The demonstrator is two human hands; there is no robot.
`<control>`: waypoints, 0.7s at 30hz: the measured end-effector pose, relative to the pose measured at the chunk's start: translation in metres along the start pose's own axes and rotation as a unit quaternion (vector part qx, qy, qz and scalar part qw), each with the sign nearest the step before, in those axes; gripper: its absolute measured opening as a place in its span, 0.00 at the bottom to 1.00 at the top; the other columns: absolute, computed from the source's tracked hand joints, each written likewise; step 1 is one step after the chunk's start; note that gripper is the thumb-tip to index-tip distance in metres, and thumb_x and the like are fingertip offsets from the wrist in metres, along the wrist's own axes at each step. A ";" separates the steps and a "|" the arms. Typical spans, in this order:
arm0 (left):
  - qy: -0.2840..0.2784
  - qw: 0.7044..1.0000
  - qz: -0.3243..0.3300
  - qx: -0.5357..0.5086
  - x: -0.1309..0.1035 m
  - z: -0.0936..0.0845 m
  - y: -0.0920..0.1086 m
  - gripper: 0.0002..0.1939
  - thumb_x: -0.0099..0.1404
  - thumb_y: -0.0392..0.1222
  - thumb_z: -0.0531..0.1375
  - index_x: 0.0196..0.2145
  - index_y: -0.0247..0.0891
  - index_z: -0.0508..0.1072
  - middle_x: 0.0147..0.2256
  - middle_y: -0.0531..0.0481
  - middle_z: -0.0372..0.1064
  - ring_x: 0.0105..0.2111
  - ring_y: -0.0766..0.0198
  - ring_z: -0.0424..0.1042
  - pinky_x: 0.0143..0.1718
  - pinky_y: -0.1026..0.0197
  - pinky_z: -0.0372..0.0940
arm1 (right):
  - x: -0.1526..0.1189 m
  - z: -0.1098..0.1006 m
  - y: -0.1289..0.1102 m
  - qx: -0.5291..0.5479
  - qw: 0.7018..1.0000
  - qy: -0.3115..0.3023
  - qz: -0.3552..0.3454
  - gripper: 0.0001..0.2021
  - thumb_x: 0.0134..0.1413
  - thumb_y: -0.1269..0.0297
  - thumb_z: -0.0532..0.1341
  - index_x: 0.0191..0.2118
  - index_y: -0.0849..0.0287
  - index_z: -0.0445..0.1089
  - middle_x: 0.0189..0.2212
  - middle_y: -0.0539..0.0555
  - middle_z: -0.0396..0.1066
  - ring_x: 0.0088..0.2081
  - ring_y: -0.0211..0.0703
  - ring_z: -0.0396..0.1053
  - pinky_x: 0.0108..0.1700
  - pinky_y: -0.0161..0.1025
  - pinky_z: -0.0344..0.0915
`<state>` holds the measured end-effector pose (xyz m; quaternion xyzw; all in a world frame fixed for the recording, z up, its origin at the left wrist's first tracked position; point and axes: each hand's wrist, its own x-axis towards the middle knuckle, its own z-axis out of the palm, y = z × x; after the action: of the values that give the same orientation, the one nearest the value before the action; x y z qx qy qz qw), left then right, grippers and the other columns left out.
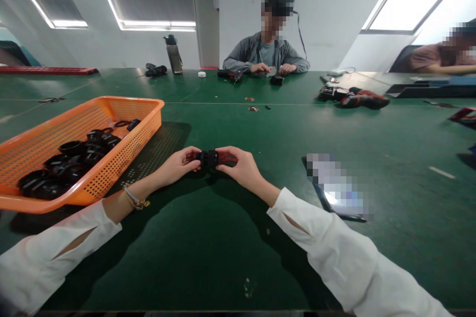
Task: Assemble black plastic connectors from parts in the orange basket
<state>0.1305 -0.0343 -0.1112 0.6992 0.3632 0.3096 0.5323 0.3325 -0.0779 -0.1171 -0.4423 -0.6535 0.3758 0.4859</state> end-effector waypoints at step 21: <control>-0.011 1.000 -0.002 0.025 0.000 -0.001 0.000 0.11 0.54 0.38 0.58 0.36 0.35 0.64 0.29 0.54 0.65 0.27 0.68 0.68 0.33 0.61 0.65 | 0.000 0.000 0.002 -0.007 1.000 0.002 0.013 0.18 0.39 0.70 0.66 0.41 0.59 0.72 0.35 0.54 0.77 0.36 0.41 0.75 0.44 0.43 0.71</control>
<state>0.1296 -0.0339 -0.1110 0.7152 0.3661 0.2917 0.5190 0.3325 -0.0769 -0.1193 -0.4550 -0.6495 0.3765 0.4789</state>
